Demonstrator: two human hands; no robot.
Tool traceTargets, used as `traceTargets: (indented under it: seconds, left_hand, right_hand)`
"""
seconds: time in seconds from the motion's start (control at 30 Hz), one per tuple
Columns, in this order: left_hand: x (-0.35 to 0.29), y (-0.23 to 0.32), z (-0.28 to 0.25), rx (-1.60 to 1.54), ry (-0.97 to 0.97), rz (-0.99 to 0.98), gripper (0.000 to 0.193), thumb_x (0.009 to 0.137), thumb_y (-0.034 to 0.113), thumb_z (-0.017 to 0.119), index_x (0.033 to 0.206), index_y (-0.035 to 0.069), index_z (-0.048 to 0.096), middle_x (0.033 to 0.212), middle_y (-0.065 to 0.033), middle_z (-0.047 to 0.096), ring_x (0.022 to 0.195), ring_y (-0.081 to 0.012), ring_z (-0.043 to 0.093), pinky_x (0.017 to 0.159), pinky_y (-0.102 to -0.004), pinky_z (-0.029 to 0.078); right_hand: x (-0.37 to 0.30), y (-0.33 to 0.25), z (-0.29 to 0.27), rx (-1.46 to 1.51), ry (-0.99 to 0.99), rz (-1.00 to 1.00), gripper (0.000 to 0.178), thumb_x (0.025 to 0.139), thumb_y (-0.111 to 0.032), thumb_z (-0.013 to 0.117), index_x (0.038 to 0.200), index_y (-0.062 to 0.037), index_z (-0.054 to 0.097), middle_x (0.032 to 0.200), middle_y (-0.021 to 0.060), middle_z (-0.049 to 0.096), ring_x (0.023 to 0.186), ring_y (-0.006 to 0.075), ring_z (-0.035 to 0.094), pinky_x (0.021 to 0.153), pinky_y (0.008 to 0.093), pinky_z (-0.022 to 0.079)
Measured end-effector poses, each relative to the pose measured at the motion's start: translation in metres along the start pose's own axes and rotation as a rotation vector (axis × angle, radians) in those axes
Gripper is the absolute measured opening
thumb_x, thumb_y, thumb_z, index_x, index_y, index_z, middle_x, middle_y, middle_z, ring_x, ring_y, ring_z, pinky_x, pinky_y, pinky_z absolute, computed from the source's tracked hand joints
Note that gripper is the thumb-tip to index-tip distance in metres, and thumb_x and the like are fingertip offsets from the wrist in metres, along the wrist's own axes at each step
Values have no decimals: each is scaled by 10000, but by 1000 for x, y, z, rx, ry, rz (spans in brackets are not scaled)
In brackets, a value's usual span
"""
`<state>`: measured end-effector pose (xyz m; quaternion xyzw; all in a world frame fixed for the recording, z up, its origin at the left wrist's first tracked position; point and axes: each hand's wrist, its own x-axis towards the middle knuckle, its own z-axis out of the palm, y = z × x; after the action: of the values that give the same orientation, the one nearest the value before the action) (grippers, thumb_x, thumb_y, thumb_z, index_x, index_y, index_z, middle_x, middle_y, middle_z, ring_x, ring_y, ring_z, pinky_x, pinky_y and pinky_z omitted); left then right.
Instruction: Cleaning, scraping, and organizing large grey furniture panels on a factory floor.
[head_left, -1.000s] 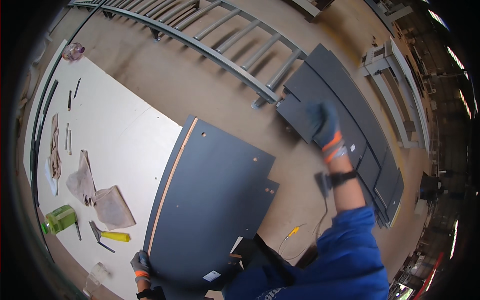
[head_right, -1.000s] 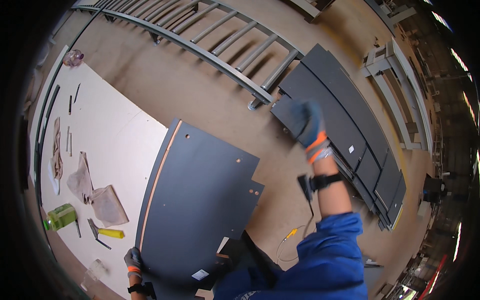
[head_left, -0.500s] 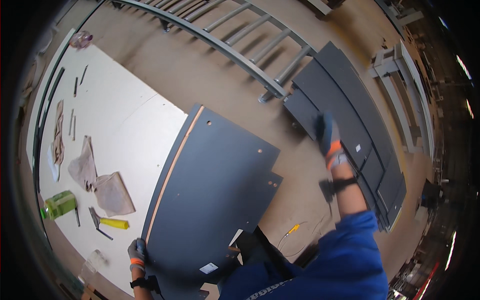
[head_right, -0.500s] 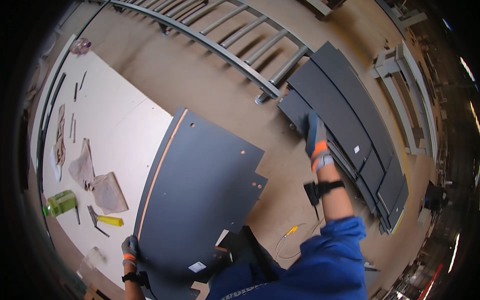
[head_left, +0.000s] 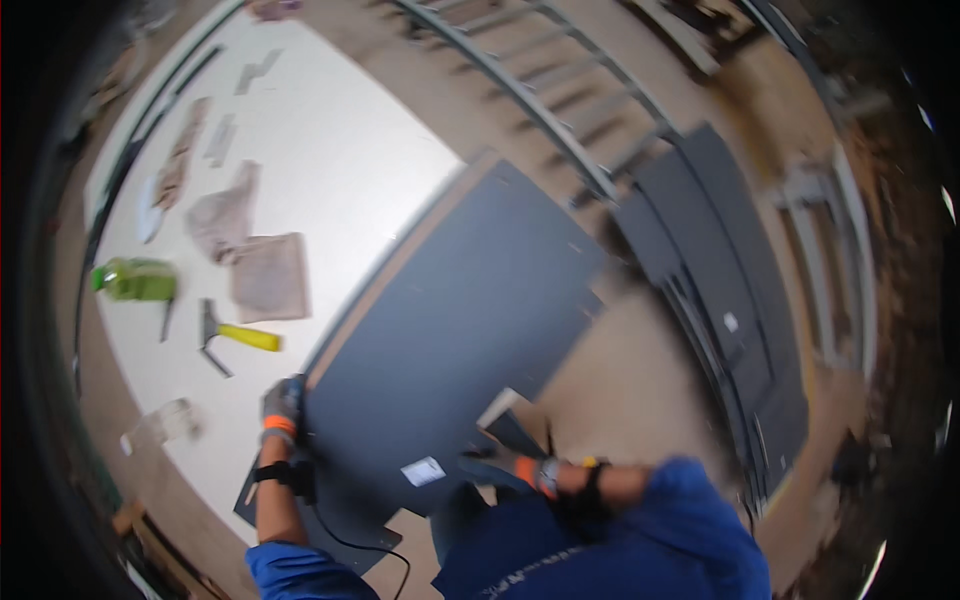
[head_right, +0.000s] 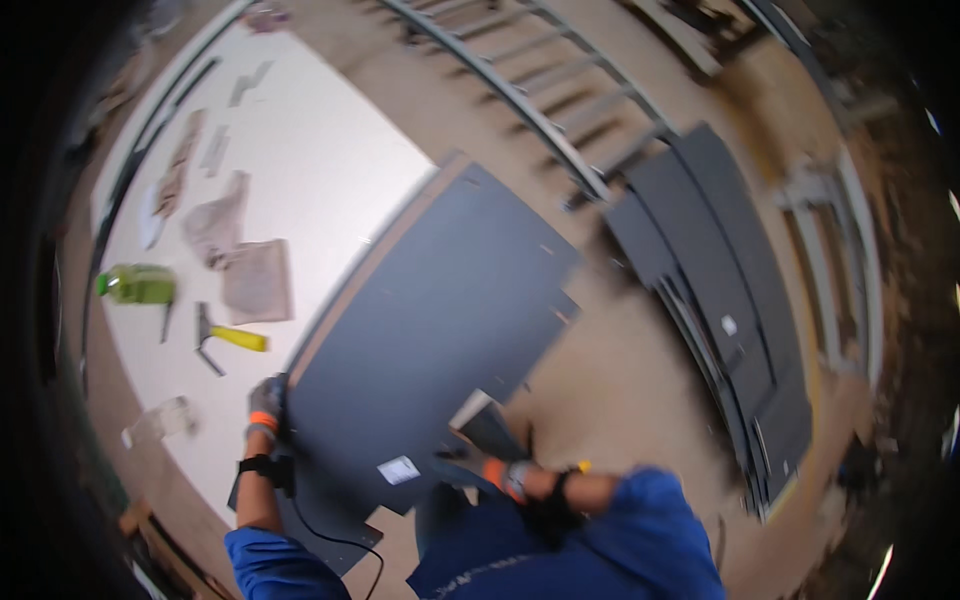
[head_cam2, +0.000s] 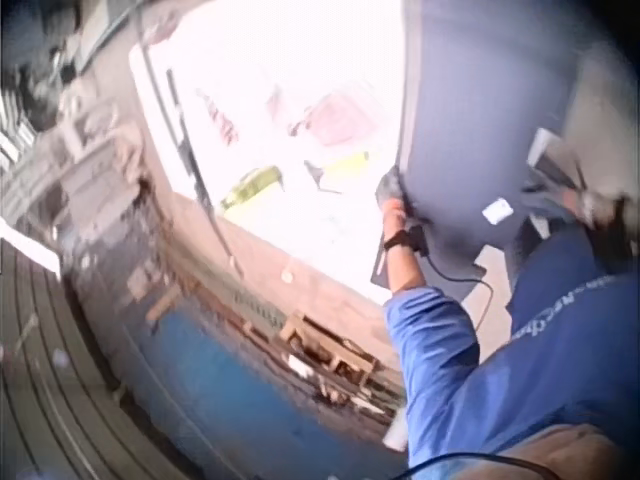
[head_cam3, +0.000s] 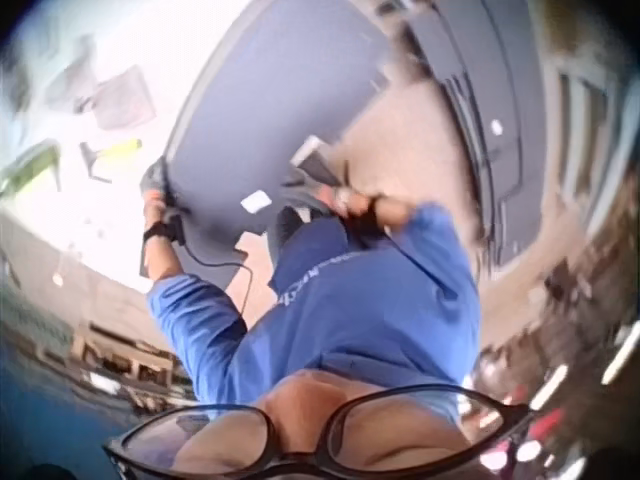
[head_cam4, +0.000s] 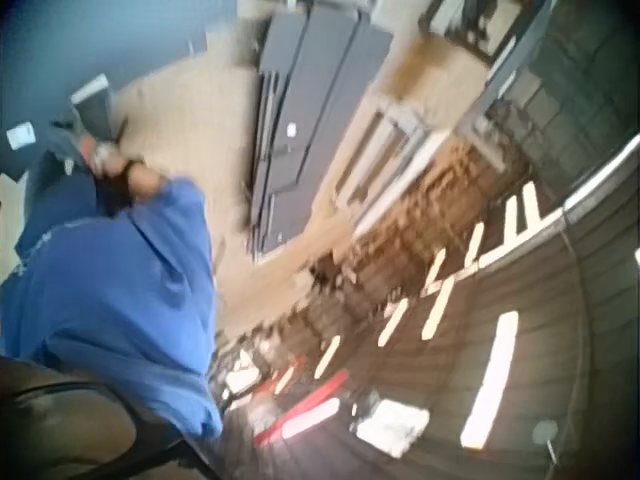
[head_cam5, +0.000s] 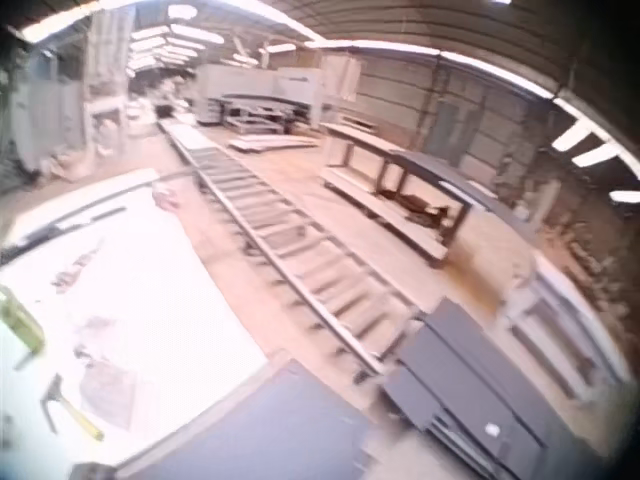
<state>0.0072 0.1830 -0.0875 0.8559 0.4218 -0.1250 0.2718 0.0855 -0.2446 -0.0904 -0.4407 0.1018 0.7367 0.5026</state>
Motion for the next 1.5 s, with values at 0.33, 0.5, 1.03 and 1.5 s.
traceTargets:
  seconds: [0.33,0.5,1.03,1.5]
  left_hand:
    - [21,-14,18,-101,23,33,557,905,511,518,861,-32,635,705,-137,598,660,-214,461,672,-379,428]
    - [1,0,0,-58,30,-45,534,895,495,544,879,-28,650,734,-146,633,695,-207,515,706,-378,448]
    - [-177,104,-155,42,447,83,433,769,513,665,844,87,642,797,-129,662,744,-318,643,663,-390,505]
    - [-552,76,-136,74,1002,-302,521,727,581,670,791,74,565,665,-89,565,607,-282,579,527,-355,447]
  right_hand:
    - [20,-7,-45,-227,-172,275,446,962,-441,407,1192,-85,546,1056,44,578,955,150,556,863,325,439]
    - [14,-4,-34,-255,-195,-35,616,899,-522,498,1344,-105,415,1298,106,497,1168,198,498,1000,367,410]
    - [-18,-83,8,277,-225,75,530,906,-476,542,1253,-83,466,1285,112,525,1259,216,443,1092,482,277]
    - [-30,-72,154,-487,-563,482,586,965,-482,370,1376,-65,357,1377,105,433,1266,217,411,1066,406,311]
